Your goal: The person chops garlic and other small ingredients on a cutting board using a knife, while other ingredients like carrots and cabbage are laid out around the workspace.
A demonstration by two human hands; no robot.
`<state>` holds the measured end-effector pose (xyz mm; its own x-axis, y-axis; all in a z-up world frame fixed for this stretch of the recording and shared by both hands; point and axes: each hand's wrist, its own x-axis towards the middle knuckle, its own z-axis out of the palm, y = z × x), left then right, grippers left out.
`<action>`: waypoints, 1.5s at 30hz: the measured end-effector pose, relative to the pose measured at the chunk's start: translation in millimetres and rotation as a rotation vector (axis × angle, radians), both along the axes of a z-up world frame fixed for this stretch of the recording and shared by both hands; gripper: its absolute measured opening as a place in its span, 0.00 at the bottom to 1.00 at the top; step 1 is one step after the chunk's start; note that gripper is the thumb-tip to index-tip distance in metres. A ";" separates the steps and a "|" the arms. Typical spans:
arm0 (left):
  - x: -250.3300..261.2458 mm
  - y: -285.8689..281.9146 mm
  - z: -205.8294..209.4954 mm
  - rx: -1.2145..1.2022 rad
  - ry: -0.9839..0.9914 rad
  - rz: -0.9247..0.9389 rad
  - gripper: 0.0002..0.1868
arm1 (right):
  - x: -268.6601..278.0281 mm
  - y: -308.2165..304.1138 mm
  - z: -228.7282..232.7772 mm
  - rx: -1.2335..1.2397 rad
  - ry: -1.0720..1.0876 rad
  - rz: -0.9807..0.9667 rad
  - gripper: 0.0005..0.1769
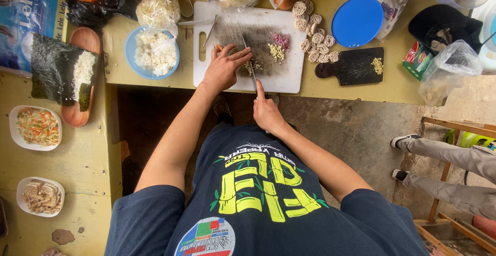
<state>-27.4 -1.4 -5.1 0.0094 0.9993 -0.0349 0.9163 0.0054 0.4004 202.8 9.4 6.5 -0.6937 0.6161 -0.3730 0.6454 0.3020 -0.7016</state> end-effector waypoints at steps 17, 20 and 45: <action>-9.1 -1.7 -0.3 -0.014 -0.017 -0.036 0.44 | -6.4 -5.1 -8.2 0.060 0.024 0.011 0.40; -11.4 1.1 1.8 -0.031 -0.031 -0.033 0.44 | -4.7 -0.6 -6.1 0.032 0.014 0.015 0.40; -21.9 -1.6 -1.3 -0.042 -0.018 -0.074 0.43 | -25.2 -13.1 15.8 -0.048 -0.091 0.032 0.44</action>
